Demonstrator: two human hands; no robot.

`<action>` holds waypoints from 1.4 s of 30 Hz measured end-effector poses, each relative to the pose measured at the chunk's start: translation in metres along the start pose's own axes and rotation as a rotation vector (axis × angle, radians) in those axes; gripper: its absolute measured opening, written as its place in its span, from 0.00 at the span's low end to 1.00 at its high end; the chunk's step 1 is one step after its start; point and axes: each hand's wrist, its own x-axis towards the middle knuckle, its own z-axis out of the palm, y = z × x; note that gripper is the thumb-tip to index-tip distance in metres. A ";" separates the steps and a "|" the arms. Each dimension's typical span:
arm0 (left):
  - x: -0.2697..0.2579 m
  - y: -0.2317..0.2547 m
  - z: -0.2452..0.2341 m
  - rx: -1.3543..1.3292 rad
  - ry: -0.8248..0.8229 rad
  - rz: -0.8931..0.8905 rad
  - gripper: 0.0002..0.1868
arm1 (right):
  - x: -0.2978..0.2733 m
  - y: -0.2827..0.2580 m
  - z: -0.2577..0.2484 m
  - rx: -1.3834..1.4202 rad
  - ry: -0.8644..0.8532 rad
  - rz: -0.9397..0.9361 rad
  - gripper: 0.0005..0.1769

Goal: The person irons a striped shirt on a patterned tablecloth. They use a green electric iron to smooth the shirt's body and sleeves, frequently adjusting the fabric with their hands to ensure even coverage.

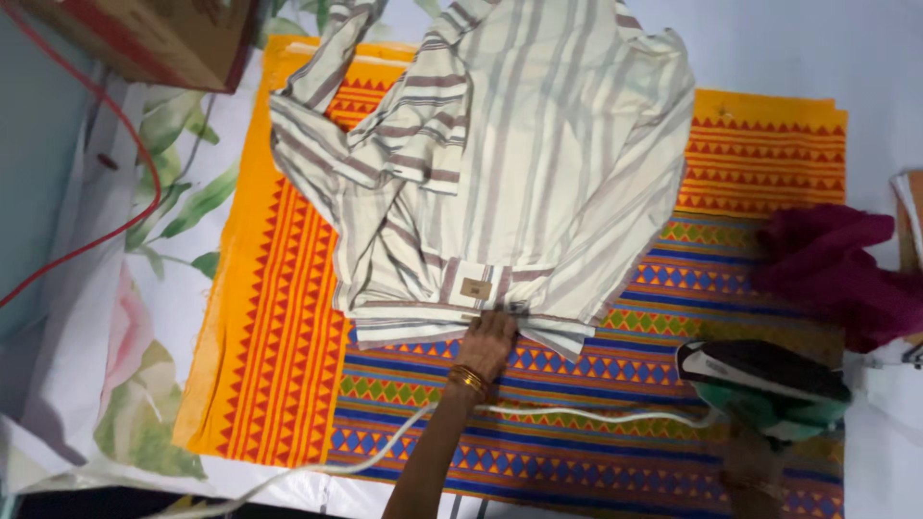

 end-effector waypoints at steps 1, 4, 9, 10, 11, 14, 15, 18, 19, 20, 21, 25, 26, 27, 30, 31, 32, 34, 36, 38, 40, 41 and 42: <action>0.005 -0.002 -0.007 -0.025 -0.003 -0.039 0.17 | -0.003 0.003 -0.002 -0.011 0.007 0.012 0.22; 0.025 -0.011 -0.030 -0.165 0.001 -0.130 0.26 | -0.010 0.011 0.000 -0.049 0.003 0.046 0.21; 0.052 -0.021 -0.049 -0.197 0.140 -0.113 0.12 | -0.020 0.017 0.004 -0.101 -0.020 0.067 0.20; 0.056 -0.021 -0.055 -0.230 0.164 -0.124 0.13 | -0.021 0.017 0.004 -0.112 -0.024 0.066 0.20; 0.059 -0.021 -0.061 -0.262 0.188 -0.134 0.16 | -0.022 0.016 0.001 -0.128 -0.030 0.067 0.20; 0.063 -0.026 -0.090 -0.350 0.194 -0.221 0.12 | -0.035 0.018 -0.006 -0.183 -0.058 0.064 0.19; 0.063 -0.028 -0.102 -0.400 0.273 -0.215 0.10 | -0.040 0.019 -0.009 -0.202 -0.074 0.060 0.19; 0.065 -0.037 -0.144 -0.534 0.398 -0.329 0.10 | -0.057 0.026 -0.009 -0.260 -0.157 0.020 0.18; 0.068 -0.041 -0.159 -0.569 0.359 -0.450 0.10 | -0.063 0.029 -0.007 -0.273 -0.203 -0.012 0.18; 0.069 -0.044 -0.176 -0.600 0.318 -0.569 0.10 | -0.070 0.033 -0.002 -0.280 -0.256 -0.044 0.18; 0.065 -0.044 -0.194 -0.610 0.399 -0.558 0.09 | -0.077 0.036 0.005 -0.273 -0.320 -0.089 0.17; 0.055 -0.047 -0.264 -0.623 0.622 -0.522 0.06 | -0.098 0.033 0.059 -0.115 -0.555 -0.057 0.13; 0.053 -0.048 -0.280 -0.621 0.651 -0.523 0.06 | -0.100 0.028 0.084 -0.011 -0.640 -0.135 0.14; 0.049 -0.049 -0.295 -0.631 0.676 -0.513 0.06 | -0.104 0.019 0.107 0.093 -0.724 -0.213 0.15; 0.039 -0.051 -0.340 -0.622 0.752 -0.485 0.06 | -0.114 -0.018 0.186 -0.013 -0.744 -0.327 0.14; 0.034 -0.051 -0.356 -0.589 0.775 -0.480 0.05 | -0.117 -0.032 0.213 -0.001 -0.753 -0.362 0.15; 0.029 -0.050 -0.372 -0.556 0.799 -0.480 0.05 | -0.122 -0.045 0.237 -0.127 -0.762 -0.246 0.16; 0.018 -0.047 -0.401 -0.458 0.834 -0.484 0.06 | -0.130 -0.063 0.281 -0.168 -0.775 -0.295 0.22; 0.003 -0.041 -0.425 -0.412 0.873 -0.490 0.05 | -0.137 -0.072 0.322 -0.090 -0.729 -0.452 0.38; -0.017 -0.033 -0.445 -0.419 0.916 -0.494 0.04 | -0.144 -0.077 0.358 -0.177 -0.580 -0.607 0.53; -0.045 -0.024 -0.463 -0.350 0.943 -0.465 0.06 | -0.149 -0.080 0.383 -0.329 -0.371 -0.921 0.65; -0.060 -0.021 -0.472 -0.280 0.949 -0.490 0.06 | -0.151 -0.082 0.392 -0.357 -0.411 -0.940 0.54; -0.076 -0.017 -0.479 -0.219 0.953 -0.515 0.06 | -0.153 -0.086 0.401 -0.383 -0.451 -0.958 0.44</action>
